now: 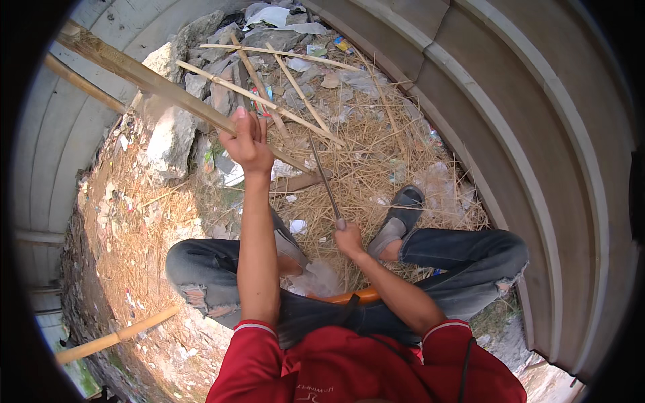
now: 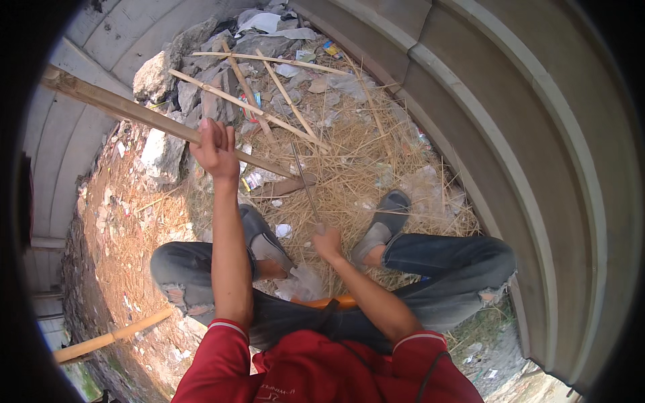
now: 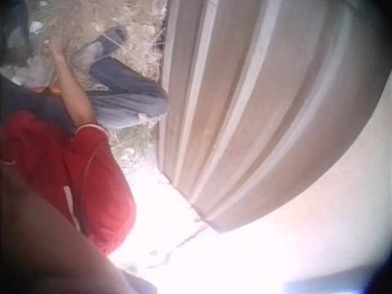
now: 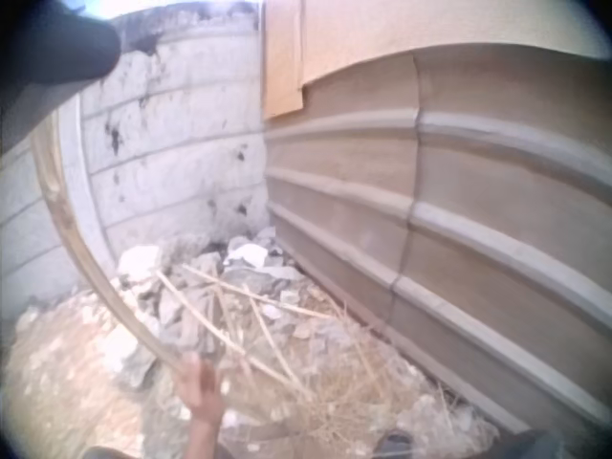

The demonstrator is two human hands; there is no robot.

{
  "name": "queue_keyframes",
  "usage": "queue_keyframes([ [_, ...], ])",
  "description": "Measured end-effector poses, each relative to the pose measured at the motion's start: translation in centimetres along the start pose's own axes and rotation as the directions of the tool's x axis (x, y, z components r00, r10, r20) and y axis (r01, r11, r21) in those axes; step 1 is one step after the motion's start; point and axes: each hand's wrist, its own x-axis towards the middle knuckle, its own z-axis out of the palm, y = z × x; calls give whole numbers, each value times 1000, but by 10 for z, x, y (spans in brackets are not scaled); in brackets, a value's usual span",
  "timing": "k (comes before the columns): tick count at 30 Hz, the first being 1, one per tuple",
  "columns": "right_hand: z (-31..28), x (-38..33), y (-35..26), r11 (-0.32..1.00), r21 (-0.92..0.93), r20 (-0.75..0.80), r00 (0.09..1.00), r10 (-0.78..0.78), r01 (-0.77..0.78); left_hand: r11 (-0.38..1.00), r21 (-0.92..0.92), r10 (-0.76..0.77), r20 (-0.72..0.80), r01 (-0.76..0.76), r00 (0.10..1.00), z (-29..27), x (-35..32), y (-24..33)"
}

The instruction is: The person sits on the ground and uses a machete to shave the surface of a long bamboo stick. They then switch to a blue utility knife to continue shaving and smoothing the bamboo stick.

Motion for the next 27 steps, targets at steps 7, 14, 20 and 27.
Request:
queue_keyframes([
  [7, -24, 11, -59, 980, 32, 179, 966, 188, -197, 999, 32, 44, 10, -44, 999, -15, -9, -2],
  [14, -15, -28, -102, 920, 335, -143, 976, -164, 204, 984, 65, 169, -66, -165, 983, -23, -6, -2],
  [20, 25, -37, 14, 992, -10, 125, 984, 130, -130, 976, 183, 156, -212, -118, 965, -24, -3, 8],
  [27, -18, -14, -134, 922, 304, -112, 970, -217, 242, 949, 263, 276, -423, -175, 863, -39, -6, 12],
])
